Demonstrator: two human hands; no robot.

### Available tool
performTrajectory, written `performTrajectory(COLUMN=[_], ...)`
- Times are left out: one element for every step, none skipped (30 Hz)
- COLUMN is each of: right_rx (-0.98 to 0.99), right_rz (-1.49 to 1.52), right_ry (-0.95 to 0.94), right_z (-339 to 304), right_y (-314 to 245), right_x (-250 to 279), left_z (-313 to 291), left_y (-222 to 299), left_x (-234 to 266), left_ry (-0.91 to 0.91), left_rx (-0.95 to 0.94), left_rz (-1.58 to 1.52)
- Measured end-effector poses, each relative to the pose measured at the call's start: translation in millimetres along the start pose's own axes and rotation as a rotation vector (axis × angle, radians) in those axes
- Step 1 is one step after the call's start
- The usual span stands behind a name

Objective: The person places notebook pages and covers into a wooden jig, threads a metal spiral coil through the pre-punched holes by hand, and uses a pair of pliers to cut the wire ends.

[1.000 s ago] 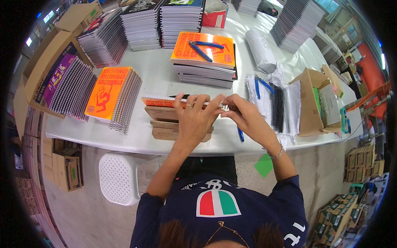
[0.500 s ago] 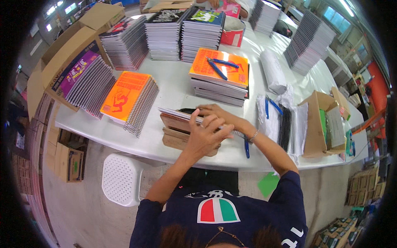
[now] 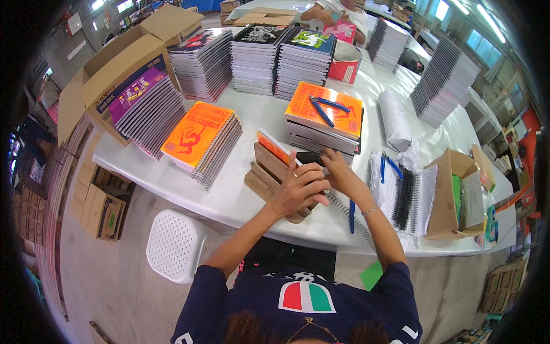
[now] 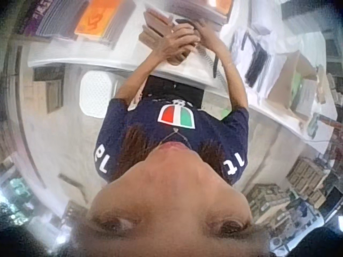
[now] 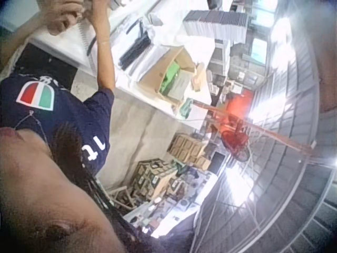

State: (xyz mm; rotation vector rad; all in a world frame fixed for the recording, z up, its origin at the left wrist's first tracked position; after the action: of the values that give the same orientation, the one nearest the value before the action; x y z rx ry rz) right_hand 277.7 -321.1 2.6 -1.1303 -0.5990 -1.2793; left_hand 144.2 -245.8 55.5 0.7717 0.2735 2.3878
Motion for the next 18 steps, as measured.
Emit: performTrajectory(right_rx=[0.01,0.019,0.117,0.082,0.047,0.02,0.037,-0.025,-0.084,-0.144,-0.144,-0.14,-0.136,-0.133,-0.103,-0.072,-0.042,-0.044], right_rz=[0.08,0.159,0.175,0.213,0.25,0.292,0.187,0.105,0.021,-0.063,-0.044,-0.052,-0.06,-0.067,-0.029,0.016,0.061,0.119], right_ry=[-0.026,-0.052,-0.004,0.032,0.068,0.104,0.199,0.222,0.241,0.26,0.202,0.153,0.104,0.056,0.037,0.014,-0.01,-0.013], right_z=[3,7,9,7,5,6,2,-3,-7,-11,-15,-16,-16,-16,-21,-29,-37,-39], right_y=[-12,-21,-30,-26,-20,-17,-18,-15,-19,-20,-15,-21,-29,-33,-30,-22,-17,-17], right_x=[1,-1,1,1,0,-2,6,9,19,26,19,18,20,19,19,16,13,15], left_z=[0,-1,-1,-2,-2,0,3,5,5,5,4,6,7,9,13,12,11,10], left_y=[0,0,-1,-2,-3,-1,2,4,5,3,1,1,2,4,7,7,4,4], left_x=[2,3,4,7,9,11,13,14,15,15,15,15,16,18,18,16,14,13], left_ry=[0.006,0.011,-0.013,-0.037,-0.06,-0.072,-0.083,-0.095,-0.101,-0.117,-0.134,-0.153,-0.152,-0.152,-0.15,-0.159,-0.168,-0.182], left_rx=[-0.021,-0.043,-0.029,-0.015,-0.001,0.011,0.023,0.035,0.052,0.059,0.065,0.069,0.074,0.078,0.076,0.064,0.051,0.044], left_rz=[0.035,0.07,0.077,0.084,0.091,0.085,0.079,0.072,0.069,0.069,0.068,0.063,0.065,0.067,0.062,0.081,0.101,0.117])
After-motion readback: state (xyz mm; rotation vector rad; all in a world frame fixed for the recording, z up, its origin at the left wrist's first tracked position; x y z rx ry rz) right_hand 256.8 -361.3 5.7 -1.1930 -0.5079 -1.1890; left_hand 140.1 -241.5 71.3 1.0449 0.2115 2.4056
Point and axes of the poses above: each hand's wrist, its own z-axis towards the middle knuckle, its own x-axis out of the back of the hand, y = z × x, the point moved 7 cm from there along z, towards the middle knuckle, and after that the axes turned 9 degrees about x, right-handed, at the moved point
